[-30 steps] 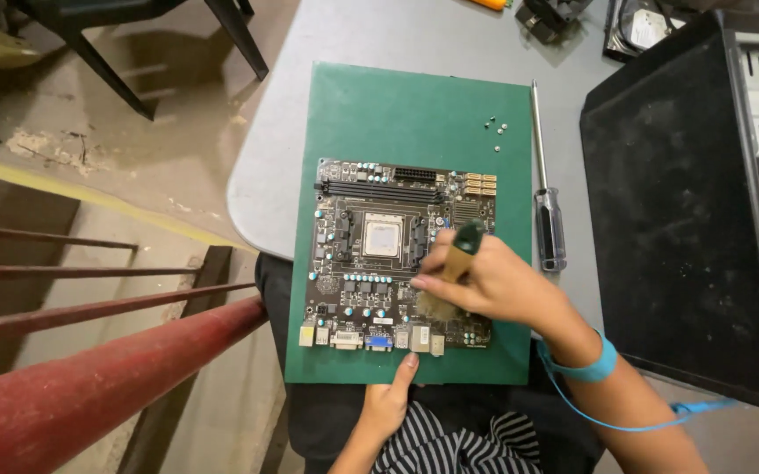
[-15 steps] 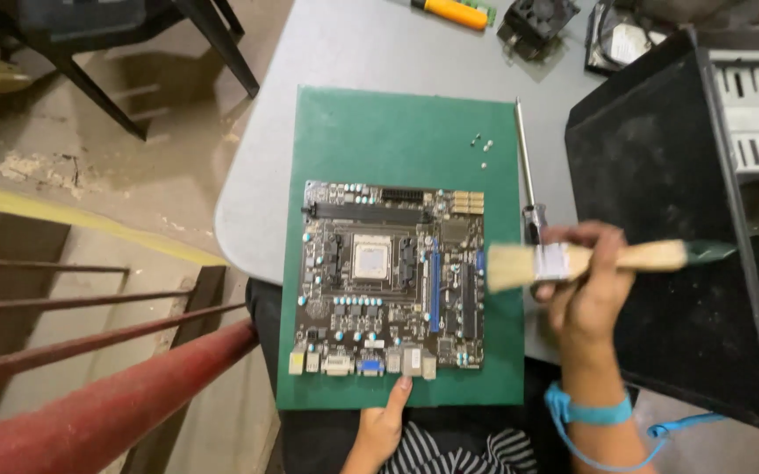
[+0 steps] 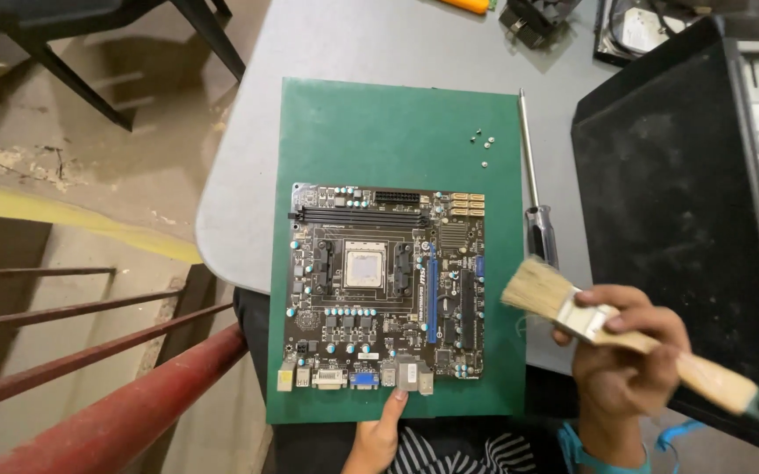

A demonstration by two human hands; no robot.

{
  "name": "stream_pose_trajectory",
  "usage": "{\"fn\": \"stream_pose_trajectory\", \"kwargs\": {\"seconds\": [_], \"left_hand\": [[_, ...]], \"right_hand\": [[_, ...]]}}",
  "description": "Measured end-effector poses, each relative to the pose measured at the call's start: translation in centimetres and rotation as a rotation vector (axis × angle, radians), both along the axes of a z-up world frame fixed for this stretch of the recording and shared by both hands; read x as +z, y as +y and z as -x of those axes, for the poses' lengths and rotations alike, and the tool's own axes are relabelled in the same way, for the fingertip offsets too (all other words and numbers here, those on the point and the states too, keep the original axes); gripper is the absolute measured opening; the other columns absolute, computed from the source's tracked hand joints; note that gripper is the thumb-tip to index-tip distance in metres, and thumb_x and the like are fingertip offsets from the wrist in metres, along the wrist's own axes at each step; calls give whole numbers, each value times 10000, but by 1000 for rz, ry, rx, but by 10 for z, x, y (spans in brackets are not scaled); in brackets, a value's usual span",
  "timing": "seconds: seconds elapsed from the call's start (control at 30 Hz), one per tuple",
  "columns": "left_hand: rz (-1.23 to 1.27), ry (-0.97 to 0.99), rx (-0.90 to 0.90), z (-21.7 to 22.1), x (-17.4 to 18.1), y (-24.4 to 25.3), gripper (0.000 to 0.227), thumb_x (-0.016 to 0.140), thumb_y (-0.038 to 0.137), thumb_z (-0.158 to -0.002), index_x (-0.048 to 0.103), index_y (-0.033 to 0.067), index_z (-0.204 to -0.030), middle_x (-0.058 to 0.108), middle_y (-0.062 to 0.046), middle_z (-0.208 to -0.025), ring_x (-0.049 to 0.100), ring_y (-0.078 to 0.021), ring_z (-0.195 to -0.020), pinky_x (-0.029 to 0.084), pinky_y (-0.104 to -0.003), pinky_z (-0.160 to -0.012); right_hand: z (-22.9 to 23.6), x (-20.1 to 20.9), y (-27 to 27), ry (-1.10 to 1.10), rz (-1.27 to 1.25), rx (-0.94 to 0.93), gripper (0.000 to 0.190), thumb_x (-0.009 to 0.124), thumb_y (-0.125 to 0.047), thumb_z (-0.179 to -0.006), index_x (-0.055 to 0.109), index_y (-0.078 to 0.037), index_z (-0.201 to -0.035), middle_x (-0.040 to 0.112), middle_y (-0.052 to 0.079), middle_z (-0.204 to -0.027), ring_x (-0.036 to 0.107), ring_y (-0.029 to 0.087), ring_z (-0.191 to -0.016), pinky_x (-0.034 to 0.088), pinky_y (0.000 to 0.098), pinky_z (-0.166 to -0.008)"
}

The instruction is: The person cleans a computer motherboard with a brush, sweeping across the surface to remove dust. They then pick up a CPU fan and place it onto the motherboard.

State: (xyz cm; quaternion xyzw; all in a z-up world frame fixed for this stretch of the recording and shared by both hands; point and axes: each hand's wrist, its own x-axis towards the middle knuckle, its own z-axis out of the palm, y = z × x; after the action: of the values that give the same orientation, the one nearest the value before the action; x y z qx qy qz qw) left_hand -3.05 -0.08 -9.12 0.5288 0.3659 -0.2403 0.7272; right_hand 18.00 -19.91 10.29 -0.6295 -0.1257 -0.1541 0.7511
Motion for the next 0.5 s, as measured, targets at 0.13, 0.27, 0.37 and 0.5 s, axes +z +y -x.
{"fn": "stream_pose_trajectory", "kwargs": {"seconds": [0.13, 0.27, 0.37, 0.5], "left_hand": [[-31, 132, -23, -6, 15, 3, 618, 667, 514, -999, 447, 129, -569, 231, 5, -536, 323, -145, -492, 292, -339, -577], [6, 114, -33, -2, 12, 2, 590, 637, 505, -1016, 463, 145, -582, 264, 9, -516, 303, -144, -456, 293, -351, -536], [-14, 227, -89, -7, 20, 5, 708, 647, 591, -985, 333, 142, -537, 251, -9, -495, 321, -154, -464, 314, -339, -558], [-29, 213, -174, -36, 69, 15, 600, 508, 556, -966, 879, 86, -930, 265, -7, -478, 326, -143, -450, 335, -332, -527]], "right_hand": [[7, 3, -2, -22, 3, -30, 366, 508, -425, -1075, 596, -99, -931, 623, 125, -875, 718, 268, -936, 676, 327, -531], [11, 2, -2, 26, 50, -109, 366, 499, -435, -1071, 578, -117, -908, 600, 86, -850, 712, 264, -943, 643, 343, -503], [6, -1, -3, 30, 49, -82, 310, 504, -370, -1041, 572, -82, -945, 623, 196, -1004, 697, 326, -1037, 664, 341, -552], [-6, 9, 9, 87, 319, -50, 258, 599, -280, -1010, 580, -70, -1159, 452, 205, -1433, 711, 349, -926, 686, 379, -800]]}}
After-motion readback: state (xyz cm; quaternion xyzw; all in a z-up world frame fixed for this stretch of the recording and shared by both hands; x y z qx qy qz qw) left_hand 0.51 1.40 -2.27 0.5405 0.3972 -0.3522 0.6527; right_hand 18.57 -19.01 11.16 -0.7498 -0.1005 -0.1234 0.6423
